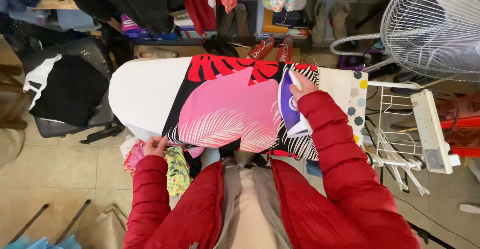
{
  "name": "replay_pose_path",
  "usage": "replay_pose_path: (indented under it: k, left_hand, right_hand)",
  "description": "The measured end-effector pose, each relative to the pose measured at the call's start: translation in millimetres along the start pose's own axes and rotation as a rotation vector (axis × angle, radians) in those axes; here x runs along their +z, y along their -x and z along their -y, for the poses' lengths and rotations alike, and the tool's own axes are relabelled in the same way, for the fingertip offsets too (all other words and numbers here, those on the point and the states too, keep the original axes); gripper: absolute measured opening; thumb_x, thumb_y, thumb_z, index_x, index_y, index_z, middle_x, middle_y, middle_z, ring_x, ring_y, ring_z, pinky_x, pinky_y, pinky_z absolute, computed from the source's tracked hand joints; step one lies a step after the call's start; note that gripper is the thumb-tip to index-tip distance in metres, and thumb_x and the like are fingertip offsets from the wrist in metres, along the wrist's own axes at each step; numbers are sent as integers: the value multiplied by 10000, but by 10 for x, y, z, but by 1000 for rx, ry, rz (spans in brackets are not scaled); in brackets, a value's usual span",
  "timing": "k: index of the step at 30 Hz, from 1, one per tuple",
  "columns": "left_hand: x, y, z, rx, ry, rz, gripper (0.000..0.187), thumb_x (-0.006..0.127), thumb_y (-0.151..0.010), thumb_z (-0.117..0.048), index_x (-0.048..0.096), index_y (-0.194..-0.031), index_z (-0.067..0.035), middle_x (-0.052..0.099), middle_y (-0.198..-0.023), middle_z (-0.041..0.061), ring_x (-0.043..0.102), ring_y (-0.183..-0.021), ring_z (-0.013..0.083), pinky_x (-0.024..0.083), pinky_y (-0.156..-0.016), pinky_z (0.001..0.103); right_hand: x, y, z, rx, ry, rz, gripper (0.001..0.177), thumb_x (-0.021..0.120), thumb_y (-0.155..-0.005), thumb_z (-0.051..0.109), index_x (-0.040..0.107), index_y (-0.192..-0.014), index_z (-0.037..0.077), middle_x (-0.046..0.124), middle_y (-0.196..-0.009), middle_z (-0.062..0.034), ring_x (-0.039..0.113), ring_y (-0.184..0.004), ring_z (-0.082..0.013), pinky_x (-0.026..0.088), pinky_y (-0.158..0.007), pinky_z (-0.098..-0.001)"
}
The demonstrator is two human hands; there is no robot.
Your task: The person irons a colorful sleeveless top on an ironing board, moving the iron across several sections and flipping the garment over by hand.
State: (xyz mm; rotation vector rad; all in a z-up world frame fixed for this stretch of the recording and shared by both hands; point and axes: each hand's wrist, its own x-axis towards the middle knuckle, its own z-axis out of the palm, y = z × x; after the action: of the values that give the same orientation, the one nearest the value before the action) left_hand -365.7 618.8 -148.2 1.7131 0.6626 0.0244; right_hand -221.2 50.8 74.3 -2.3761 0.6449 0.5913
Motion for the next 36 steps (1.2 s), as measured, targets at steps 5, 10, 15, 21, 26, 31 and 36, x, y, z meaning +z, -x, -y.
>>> replay_pose_path:
  k: [5, 10, 15, 21, 26, 31, 36]
  left_hand:
    - [39, 35, -55, 1, 4, -9, 178, 794, -962, -161, 670, -1000, -39, 678, -760, 178, 566, -478, 191, 427, -391, 257]
    - [25, -51, 101, 5, 18, -14, 198, 803, -962, -158, 668, -1024, -27, 694, -827, 189, 608, -527, 194, 450, -398, 261]
    - [20, -35, 122, 7, 23, -33, 208, 827, -953, -193, 682, -1026, -63, 703, -813, 178, 641, -525, 217, 470, -363, 283]
    - [46, 60, 32, 10, 18, -43, 218, 811, -960, -177, 675, -1048, -33, 692, -825, 168, 624, -538, 214, 470, -379, 281]
    - [87, 101, -93, -87, -104, -27, 339, 830, -974, -283, 725, -1159, -19, 698, -915, 234, 670, -674, 298, 579, -518, 404]
    - [108, 168, -303, -190, -152, -43, 278, 779, -1013, -265, 735, -1199, -64, 665, -897, 240, 647, -655, 295, 624, -566, 422]
    - [106, 184, -266, -105, -108, -51, 344, 808, -998, -248, 717, -1195, 20, 665, -928, 259, 643, -726, 316, 600, -613, 428]
  right_hand:
    - [182, -644, -457, -49, -58, -20, 586, 581, -928, 478, 498, -1507, 431, 741, -820, -72, 734, -726, -228, 575, -831, -332]
    - [98, -437, -343, 11, -58, -73, 588, 527, -955, 489, 444, -1537, 452, 749, -796, -60, 750, -705, -215, 582, -838, -305]
    - [271, -479, -421, -194, -131, 73, 558, 641, -956, 388, 548, -1505, 346, 721, -1184, -191, 746, -755, -287, 608, -774, -371]
    - [215, -652, -532, -54, -40, -45, 595, 553, -959, 499, 443, -1542, 457, 752, -1063, -111, 747, -895, -260, 559, -948, -331]
    - [305, 66, -337, -298, -138, 88, 613, 649, -931, 428, 517, -1525, 352, 654, -1316, -247, 683, -1077, -430, 532, -1009, -453]
    - [719, -306, -746, -292, -200, 100, 662, 674, -910, 501, 494, -1526, 339, 734, -855, -145, 723, -611, -271, 626, -707, -333]
    - [145, 865, -284, -163, -386, 250, 768, 627, -953, 223, 262, -1626, 282, 707, -908, -263, 727, -583, -318, 647, -479, -338]
